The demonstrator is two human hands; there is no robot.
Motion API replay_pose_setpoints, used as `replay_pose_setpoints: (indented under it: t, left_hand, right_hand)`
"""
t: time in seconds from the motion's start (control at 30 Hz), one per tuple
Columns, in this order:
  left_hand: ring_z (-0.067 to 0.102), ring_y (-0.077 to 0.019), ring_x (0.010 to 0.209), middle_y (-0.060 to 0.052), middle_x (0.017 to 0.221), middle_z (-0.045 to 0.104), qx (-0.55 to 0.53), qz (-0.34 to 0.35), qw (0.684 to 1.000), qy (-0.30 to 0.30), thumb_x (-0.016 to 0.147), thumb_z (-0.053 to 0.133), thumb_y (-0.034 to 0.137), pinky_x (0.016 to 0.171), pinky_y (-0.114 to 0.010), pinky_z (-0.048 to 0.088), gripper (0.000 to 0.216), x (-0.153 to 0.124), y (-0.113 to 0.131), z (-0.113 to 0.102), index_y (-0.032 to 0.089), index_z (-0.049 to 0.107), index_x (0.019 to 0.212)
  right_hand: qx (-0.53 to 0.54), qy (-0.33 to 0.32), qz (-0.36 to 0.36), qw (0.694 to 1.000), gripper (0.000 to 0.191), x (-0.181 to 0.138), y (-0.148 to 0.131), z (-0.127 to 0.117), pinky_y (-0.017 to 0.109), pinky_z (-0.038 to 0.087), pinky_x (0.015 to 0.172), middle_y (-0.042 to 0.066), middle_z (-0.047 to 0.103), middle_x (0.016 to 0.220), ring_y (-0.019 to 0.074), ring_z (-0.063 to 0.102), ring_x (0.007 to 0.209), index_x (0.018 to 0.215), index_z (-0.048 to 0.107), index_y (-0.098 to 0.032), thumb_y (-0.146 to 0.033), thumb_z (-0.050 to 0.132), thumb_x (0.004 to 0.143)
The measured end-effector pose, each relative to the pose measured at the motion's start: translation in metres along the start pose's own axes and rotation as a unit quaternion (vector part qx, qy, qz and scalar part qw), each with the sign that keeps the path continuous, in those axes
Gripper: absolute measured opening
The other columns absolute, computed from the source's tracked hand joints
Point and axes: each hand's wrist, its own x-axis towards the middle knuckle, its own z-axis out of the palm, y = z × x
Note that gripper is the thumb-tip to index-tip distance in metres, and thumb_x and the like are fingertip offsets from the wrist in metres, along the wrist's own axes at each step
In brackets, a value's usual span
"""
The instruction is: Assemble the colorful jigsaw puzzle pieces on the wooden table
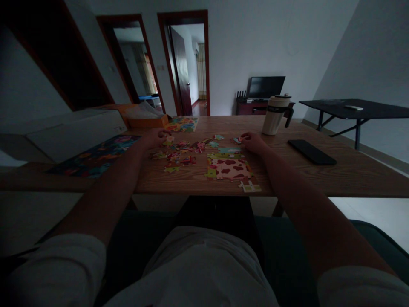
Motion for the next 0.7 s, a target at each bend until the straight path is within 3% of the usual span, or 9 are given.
replay_pose_setpoints:
  t: [0.17, 0.43, 0.7]
  left_hand:
    - [0.067, -0.019, 0.08, -0.005, 0.093, 0.072, 0.023, 0.0, 1.0, -0.006, 0.086, 0.059, 0.019, 0.073, -0.028, 0.051, 0.046, -0.0004, 0.0, -0.0009, 0.02, 0.066, 0.132]
    - [0.068, -0.0249, 0.093, -0.009, 0.107, 0.071, 0.058, -0.015, 0.998, -0.013, 0.081, 0.066, 0.023, 0.079, -0.031, 0.051, 0.054, -0.0016, 0.003, -0.0016, 0.021, 0.066, 0.135]
    - [0.069, -0.0231, 0.094, -0.009, 0.107, 0.074, 0.065, -0.052, 0.996, -0.008, 0.087, 0.062, 0.025, 0.08, -0.03, 0.051, 0.034, 0.0025, 0.003, -0.001, 0.02, 0.074, 0.118]
  right_hand:
    - [-0.005, -0.003, 0.001, 1.0, 0.02, 0.0003, 0.0007, 0.0, 0.033, 0.055, 0.068, 0.013, 0.073, 0.099, 0.0196, 0.066, 0.072, 0.113, 0.071, -0.018, -0.026, 0.068, 0.095]
    - [-0.004, 0.003, -0.017, 1.0, 0.013, 0.0026, 0.0039, -0.0002, 0.034, 0.057, 0.071, 0.012, 0.074, 0.098, 0.0224, 0.068, 0.08, 0.106, 0.072, -0.021, -0.027, 0.069, 0.094]
    - [-0.004, -0.007, -0.011, 1.0, 0.02, 0.0031, 0.0033, -0.0011, 0.033, 0.056, 0.069, 0.012, 0.074, 0.098, 0.0207, 0.067, 0.076, 0.11, 0.072, -0.019, -0.029, 0.07, 0.094]
